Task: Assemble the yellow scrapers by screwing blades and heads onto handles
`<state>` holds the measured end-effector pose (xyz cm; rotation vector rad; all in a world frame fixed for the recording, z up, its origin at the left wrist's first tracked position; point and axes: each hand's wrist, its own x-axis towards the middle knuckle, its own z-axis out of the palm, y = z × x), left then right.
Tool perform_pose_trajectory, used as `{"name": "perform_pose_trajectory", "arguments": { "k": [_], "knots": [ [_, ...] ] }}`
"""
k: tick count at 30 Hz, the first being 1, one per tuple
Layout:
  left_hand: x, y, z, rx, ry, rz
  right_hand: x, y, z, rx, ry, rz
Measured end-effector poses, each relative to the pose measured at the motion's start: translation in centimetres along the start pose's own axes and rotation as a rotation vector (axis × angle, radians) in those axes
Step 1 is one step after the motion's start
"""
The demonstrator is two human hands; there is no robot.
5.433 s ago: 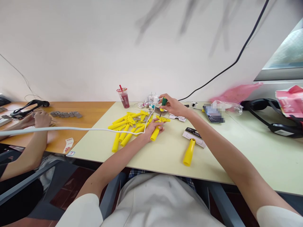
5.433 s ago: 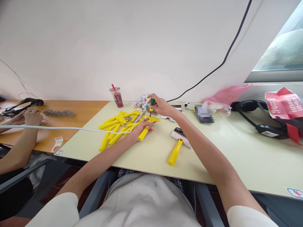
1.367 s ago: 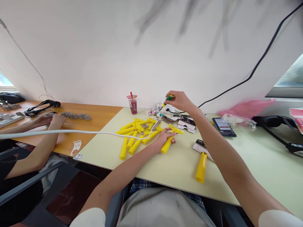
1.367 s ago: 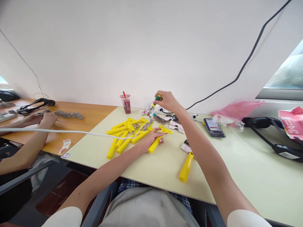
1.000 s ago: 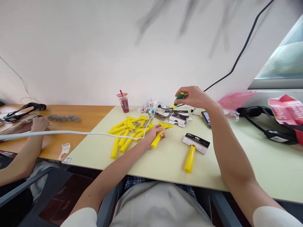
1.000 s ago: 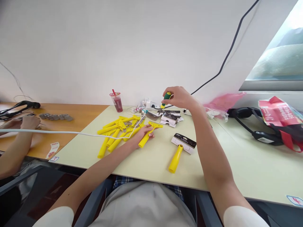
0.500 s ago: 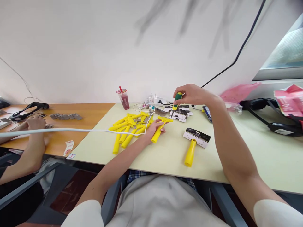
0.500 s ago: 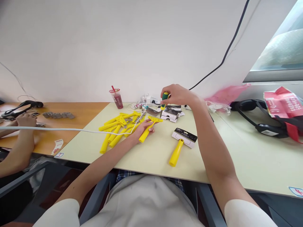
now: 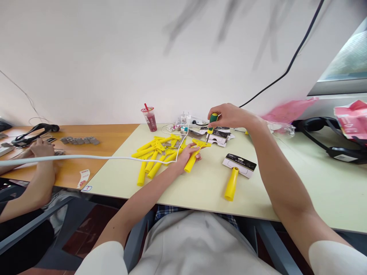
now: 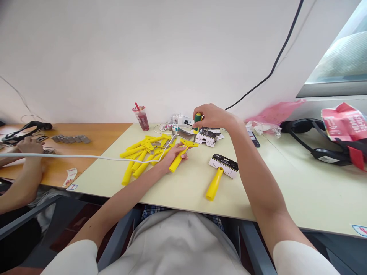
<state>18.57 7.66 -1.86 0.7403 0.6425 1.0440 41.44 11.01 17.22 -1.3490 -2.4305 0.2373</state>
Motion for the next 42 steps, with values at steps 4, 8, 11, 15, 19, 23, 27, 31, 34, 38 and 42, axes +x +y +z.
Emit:
{"name": "perform_pose_trajectory", "arguments": {
  "k": [4,8,11,15,19,23,27,31,34,38,42],
  "knots": [
    [0.2,-0.1,-0.2,0.001,-0.006,0.0,0.0,-0.2,0.1,-0.008,-0.005,-0.006],
    [0.2,-0.2,-0.4,0.002,-0.018,0.001,0.1,-0.3,0.2,-0.01,-0.009,-0.018],
    [0.2,-0.2,-0.4,-0.002,-0.016,0.002,0.2,-0.3,0.3,-0.011,-0.02,-0.024],
    [0.3,-0.2,-0.4,-0.006,-0.017,0.004,0.2,-0.1,0.3,-0.014,-0.021,-0.014],
    [0.2,-0.2,-0.3,-0.008,-0.016,0.005,0.1,0.2,0.3,-0.013,-0.015,0.01],
    [0.1,-0.1,-0.2,-0.032,-0.016,0.008,0.2,0.5,0.3,-0.01,-0.02,0.008],
    [0.0,0.0,-0.1,-0.053,-0.002,0.001,0.2,0.4,0.3,-0.004,-0.021,0.001],
    [0.0,0.2,0.0,-0.066,0.009,-0.008,0.0,-0.1,0.2,0.015,-0.038,-0.007],
    [-0.1,0.2,0.1,-0.073,0.026,-0.012,-0.1,-0.5,0.1,0.019,-0.042,-0.022],
    [-0.1,0.1,0.1,-0.079,0.02,-0.014,0.0,-0.4,0.2,0.003,-0.04,-0.019],
    [-0.2,0.1,0.2,-0.074,0.01,-0.008,0.3,0.0,0.6,-0.034,-0.037,0.012]
  ]
}}
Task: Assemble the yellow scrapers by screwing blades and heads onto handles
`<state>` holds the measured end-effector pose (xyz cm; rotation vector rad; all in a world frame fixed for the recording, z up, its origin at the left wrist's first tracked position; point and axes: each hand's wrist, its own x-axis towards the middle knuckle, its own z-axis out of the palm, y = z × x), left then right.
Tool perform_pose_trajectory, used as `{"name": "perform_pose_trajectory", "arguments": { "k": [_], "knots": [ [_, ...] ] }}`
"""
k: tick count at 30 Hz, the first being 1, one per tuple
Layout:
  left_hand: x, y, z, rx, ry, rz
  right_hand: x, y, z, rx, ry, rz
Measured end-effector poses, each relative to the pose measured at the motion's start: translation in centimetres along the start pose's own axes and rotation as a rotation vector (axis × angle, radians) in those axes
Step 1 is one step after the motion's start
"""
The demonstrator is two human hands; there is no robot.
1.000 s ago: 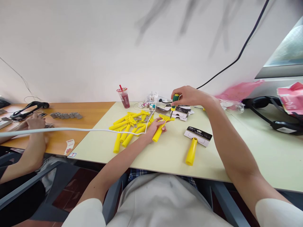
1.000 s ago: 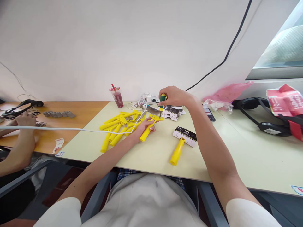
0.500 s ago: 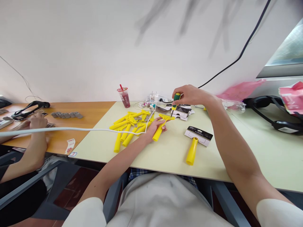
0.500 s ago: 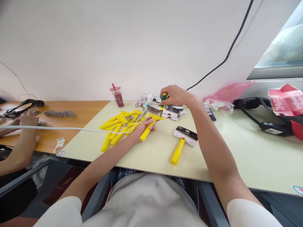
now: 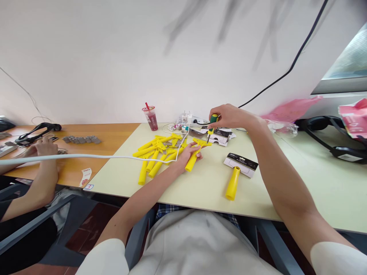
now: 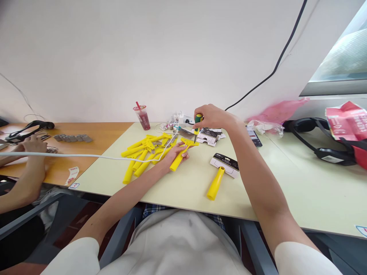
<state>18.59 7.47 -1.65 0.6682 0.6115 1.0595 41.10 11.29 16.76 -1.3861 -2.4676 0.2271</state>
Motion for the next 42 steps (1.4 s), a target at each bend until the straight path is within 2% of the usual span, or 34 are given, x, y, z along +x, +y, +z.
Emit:
{"name": "perform_pose_trajectory", "arguments": {
  "k": [5,9,12,17,24,26,29,31,34,39,42],
  "knots": [
    [-0.1,0.1,0.2,0.026,0.053,0.02,0.1,-0.1,0.4,0.002,-0.007,0.029],
    [-0.1,0.0,0.3,0.027,0.028,0.029,0.2,-0.4,0.8,-0.021,-0.027,0.078],
    [-0.2,0.0,0.4,0.016,0.059,0.016,0.4,-0.5,1.3,-0.047,-0.055,0.085],
    [-0.3,0.1,0.6,0.0,0.102,0.005,0.7,-0.1,1.7,-0.036,-0.081,0.045],
    [-0.2,-0.1,0.5,0.007,0.095,0.012,1.3,0.1,2.0,0.036,-0.071,-0.102],
    [-0.1,-0.2,0.3,0.012,0.085,0.014,1.3,0.0,2.1,0.047,-0.086,-0.061],
    [0.2,-0.4,0.0,0.019,0.081,0.025,1.1,0.0,2.1,0.037,-0.111,0.073],
    [0.3,-0.4,-0.1,0.025,0.093,0.035,1.0,0.2,2.0,-0.016,-0.095,0.1],
    [0.4,-0.3,-0.1,0.037,0.122,0.039,0.6,0.6,1.8,-0.054,-0.075,0.037],
    [0.3,-0.2,0.0,0.058,0.1,0.05,0.6,0.0,1.6,0.026,-0.04,-0.079],
    [0.3,-0.2,0.0,0.065,0.108,0.05,1.0,-0.6,1.9,0.0,-0.013,-0.077]
  ]
}}
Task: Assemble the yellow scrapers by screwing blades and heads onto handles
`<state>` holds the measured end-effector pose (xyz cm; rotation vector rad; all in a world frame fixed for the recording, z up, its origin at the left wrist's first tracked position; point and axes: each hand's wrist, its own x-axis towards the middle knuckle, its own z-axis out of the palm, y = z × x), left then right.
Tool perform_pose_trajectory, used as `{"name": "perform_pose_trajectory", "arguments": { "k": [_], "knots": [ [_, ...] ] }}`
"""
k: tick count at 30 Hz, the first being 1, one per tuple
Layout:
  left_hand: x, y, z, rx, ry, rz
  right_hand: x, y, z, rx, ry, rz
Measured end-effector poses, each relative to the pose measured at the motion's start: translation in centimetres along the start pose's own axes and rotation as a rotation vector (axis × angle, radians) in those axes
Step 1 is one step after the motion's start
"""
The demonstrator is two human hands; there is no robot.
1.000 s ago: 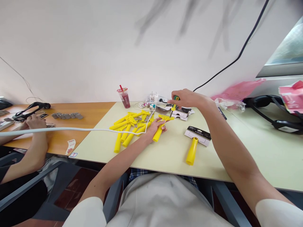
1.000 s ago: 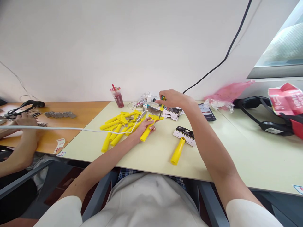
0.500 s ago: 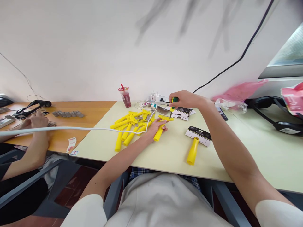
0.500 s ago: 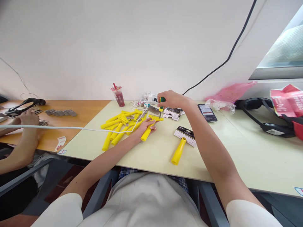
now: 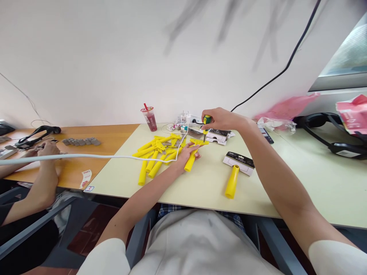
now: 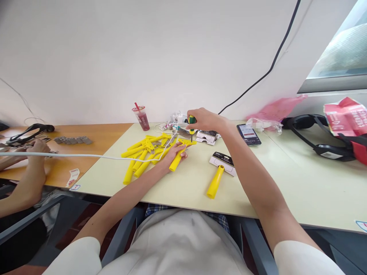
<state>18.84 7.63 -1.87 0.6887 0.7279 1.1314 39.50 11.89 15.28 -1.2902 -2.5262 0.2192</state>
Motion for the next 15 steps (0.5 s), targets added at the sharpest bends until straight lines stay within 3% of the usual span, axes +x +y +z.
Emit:
{"name": "perform_pose_trajectory", "arguments": {
  "k": [6,12,15],
  "knots": [
    [0.0,0.1,0.2,-0.004,0.015,-0.011,0.3,0.6,0.8,-0.056,-0.028,0.134],
    [-0.2,0.3,0.3,-0.014,0.023,-0.005,0.5,1.2,0.7,0.027,0.046,-0.085],
    [-0.1,0.2,0.2,-0.021,0.012,0.003,1.0,1.2,1.0,0.022,0.033,-0.082]
  ]
}}
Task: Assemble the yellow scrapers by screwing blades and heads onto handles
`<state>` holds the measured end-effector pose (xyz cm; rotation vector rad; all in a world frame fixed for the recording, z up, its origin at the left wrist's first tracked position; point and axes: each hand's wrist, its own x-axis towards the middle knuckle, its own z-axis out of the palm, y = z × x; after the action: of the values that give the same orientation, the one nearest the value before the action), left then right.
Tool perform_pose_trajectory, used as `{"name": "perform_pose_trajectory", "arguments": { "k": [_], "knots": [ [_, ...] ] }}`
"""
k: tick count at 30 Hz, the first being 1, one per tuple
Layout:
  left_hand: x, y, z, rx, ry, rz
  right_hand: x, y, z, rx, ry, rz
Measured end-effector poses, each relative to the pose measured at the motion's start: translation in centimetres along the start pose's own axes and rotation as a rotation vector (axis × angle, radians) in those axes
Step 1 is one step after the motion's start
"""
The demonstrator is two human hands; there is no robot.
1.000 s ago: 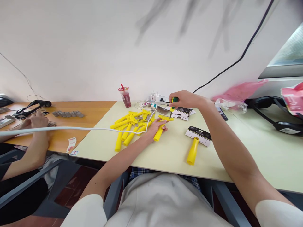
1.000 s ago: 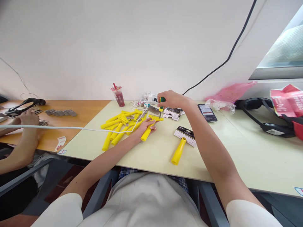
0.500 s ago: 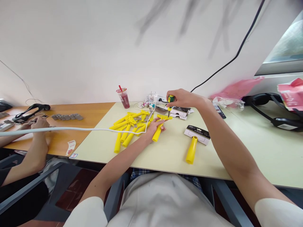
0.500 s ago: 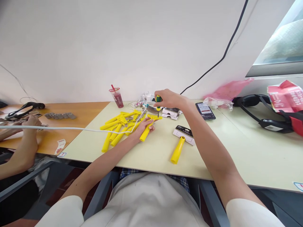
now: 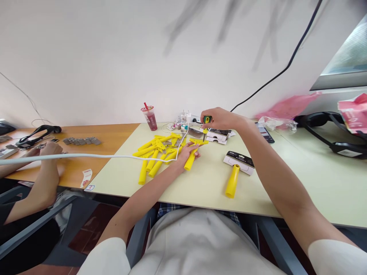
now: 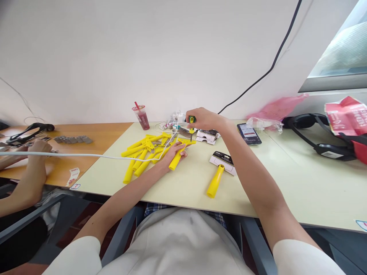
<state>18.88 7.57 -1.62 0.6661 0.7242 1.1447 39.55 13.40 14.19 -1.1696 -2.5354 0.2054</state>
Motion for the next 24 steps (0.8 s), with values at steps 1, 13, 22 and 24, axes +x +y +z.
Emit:
{"name": "perform_pose_trajectory", "arguments": {
  "k": [1,13,22,24],
  "knots": [
    [0.0,0.0,-0.1,0.002,-0.004,-0.003,0.1,0.1,0.1,-0.001,-0.013,0.034],
    [0.1,0.1,-0.1,0.004,0.001,0.012,0.0,0.6,-0.1,0.046,0.076,-0.033],
    [0.5,-0.2,-0.4,-0.022,0.006,0.038,-0.3,0.5,0.3,0.018,0.019,0.013],
    [0.6,-0.1,-0.4,-0.016,0.013,0.037,-0.5,0.5,0.0,0.035,0.027,0.012]
  ]
}}
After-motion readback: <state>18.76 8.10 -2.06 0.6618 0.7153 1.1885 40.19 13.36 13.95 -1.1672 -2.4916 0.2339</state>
